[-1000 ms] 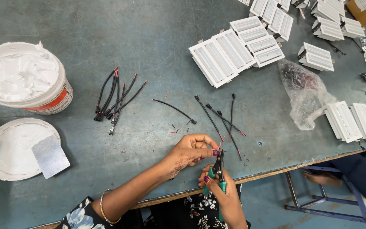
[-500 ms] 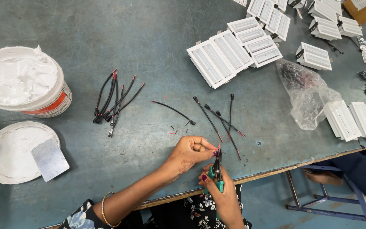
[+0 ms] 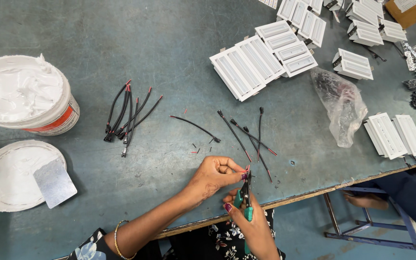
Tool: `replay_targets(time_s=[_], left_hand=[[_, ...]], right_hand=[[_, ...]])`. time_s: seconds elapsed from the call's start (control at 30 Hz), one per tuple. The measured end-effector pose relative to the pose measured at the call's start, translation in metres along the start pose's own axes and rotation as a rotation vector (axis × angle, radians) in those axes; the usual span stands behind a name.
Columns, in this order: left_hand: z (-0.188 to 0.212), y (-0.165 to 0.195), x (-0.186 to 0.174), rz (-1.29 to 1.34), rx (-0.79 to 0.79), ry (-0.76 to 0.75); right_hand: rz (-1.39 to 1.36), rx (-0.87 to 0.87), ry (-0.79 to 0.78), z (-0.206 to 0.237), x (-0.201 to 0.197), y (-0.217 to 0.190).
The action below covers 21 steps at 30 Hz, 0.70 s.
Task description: The person strips insulation from the ends of black wires using wire cutters. They repeatedly pick up wires, strip both ends, and place the finished pieces on the table among other components.
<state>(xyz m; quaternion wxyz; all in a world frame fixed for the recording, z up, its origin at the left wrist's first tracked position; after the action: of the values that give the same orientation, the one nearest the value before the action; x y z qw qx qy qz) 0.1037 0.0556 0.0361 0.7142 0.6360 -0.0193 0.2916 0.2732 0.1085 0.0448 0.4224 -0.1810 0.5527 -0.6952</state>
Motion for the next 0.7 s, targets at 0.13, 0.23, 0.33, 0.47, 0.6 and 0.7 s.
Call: replay_targets(time_s=[0.13,0.23,0.33,0.47,0.6,0.7], left_hand=[[0.000,-0.001,0.001,0.026,-0.013,-0.018],[-0.001,-0.001,0.002,0.028,-0.011,-0.011],[-0.001,-0.002,0.002,0.040,-0.016,-0.005],[-0.001,-0.004,0.002,0.036,-0.022,0.010],[-0.002,-0.006,0.003,0.031,-0.004,0.009],[-0.003,-0.006,0.003,0.065,-0.028,0.006]], right_hand=[[0.002,0.043,0.004,0.003,0.000,-0.008],[0.056,0.040,0.005,0.004,0.001,-0.013],[0.081,0.025,0.021,0.005,0.002,-0.015],[0.144,-0.012,0.061,0.004,0.001,-0.013],[0.140,-0.006,0.071,0.003,-0.002,-0.006],[0.200,0.042,0.106,0.002,-0.005,0.001]])
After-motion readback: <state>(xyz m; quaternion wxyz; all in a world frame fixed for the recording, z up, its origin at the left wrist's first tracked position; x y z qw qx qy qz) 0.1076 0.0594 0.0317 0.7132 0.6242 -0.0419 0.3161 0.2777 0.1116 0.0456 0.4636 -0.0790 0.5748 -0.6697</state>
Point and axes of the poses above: each hand's wrist, its own z-axis away from the middle knuckle, its own x-axis out of the palm, y = z × x, the point moved 3 cm from there along -z, towards the middle knuckle, and after that the axes turned 3 degrees about -x, right-handed, at the moved point
